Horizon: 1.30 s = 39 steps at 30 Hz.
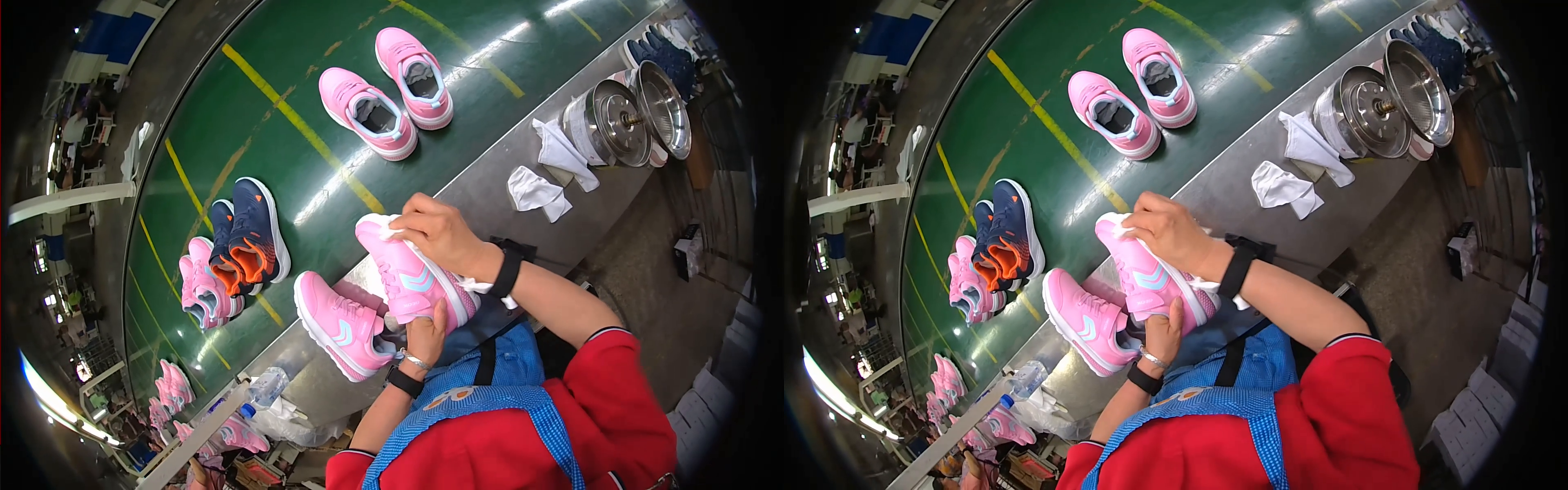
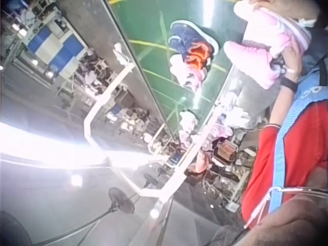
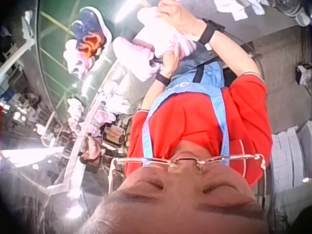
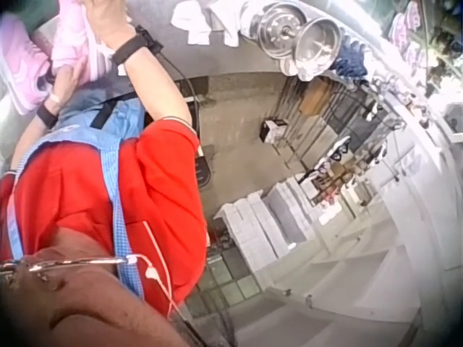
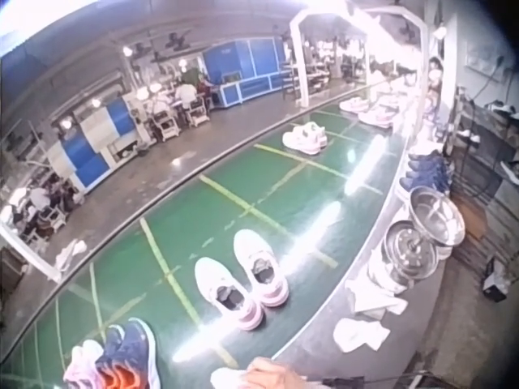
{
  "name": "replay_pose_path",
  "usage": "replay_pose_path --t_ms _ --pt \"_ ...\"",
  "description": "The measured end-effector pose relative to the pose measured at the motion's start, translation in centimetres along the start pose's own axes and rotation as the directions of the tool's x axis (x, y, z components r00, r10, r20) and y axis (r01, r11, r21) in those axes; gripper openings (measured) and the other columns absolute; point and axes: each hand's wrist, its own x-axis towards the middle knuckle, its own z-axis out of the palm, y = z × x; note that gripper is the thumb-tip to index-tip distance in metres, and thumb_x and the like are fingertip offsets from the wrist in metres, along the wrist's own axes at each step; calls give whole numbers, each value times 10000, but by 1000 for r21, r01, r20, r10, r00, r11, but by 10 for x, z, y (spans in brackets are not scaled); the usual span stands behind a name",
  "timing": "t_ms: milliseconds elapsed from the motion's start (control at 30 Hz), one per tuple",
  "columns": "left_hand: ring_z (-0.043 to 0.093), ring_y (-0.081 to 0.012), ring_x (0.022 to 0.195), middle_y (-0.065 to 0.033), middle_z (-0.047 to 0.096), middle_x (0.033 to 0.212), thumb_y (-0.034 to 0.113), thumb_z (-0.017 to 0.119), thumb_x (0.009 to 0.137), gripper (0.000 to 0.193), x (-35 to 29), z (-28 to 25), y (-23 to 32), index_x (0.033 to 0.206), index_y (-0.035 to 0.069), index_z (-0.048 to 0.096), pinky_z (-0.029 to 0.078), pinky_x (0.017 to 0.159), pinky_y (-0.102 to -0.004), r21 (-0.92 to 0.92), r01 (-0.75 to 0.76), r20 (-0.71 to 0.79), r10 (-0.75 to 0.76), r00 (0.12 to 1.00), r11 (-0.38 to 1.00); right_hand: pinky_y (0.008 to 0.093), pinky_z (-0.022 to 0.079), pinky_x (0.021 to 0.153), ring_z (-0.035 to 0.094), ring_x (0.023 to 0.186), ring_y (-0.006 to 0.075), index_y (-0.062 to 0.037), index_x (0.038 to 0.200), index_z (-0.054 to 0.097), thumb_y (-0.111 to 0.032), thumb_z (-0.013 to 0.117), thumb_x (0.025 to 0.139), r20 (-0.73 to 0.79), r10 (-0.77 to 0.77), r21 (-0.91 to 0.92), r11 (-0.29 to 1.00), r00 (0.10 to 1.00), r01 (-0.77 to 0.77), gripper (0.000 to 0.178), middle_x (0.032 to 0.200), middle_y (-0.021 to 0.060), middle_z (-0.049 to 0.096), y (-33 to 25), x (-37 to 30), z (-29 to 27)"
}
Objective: Inspecting and cleaning sneakers on a production line using a cloth and liquid.
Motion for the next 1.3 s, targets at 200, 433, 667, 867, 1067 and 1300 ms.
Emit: replay_pose_path --t_ms 200,433,667,867,1067,1300 --pt "348 -134 382 -72 367 389 354 443 913 578 2 0 -4 494 -43 475 287 386 -356 76 45 7 -46 999 996 336 405 537 496 611 239 -58 892 635 -42 643 712 91 -78 -204 974 993 95 181 679 80 480 -13 -43 -17" --pt "437 -228 351 -164 447 399 369 455 901 594 4 0 -9 489 -54 519 344 411 -395 -17 31 -2 -31 1000 999 328 427 572 501 647 244 -34 888 611 -42 580 735 125 9 -240 971 992 22 156 684 86 474 -34 -100 -37" --pt "329 -97 385 -25 366 398 332 454 914 560 -1 -9 -5 471 -10 461 260 373 -325 -156 43 43 -37 998 987 314 439 589 516 656 229 -42 845 627 -37 623 720 151 135 -81 989 979 -124 124 710 77 503 -51 -156 -53" --pt "277 -32 424 72 346 461 269 462 919 471 -8 -41 14 489 85 405 190 379 -253 -403 34 32 -23 999 915 207 388 629 497 705 72 6 876 635 -9 598 790 7 629 358 724 778 -589 95 787 17 520 -79 -152 -75" --pt "253 -25 430 83 319 472 242 485 910 455 -11 -39 -2 492 106 366 170 382 -246 -504 19 15 -13 1000 864 198 395 637 492 714 57 19 919 613 -37 587 821 85 631 488 649 771 -585 116 800 6 526 -95 -128 -72" --pt "225 -30 417 85 284 457 253 514 896 487 -14 -42 -9 469 114 325 149 373 -252 -494 34 81 7 997 869 185 401 653 498 727 48 19 906 597 -54 590 829 177 620 554 579 764 -598 106 810 -7 545 -96 -124 -62"
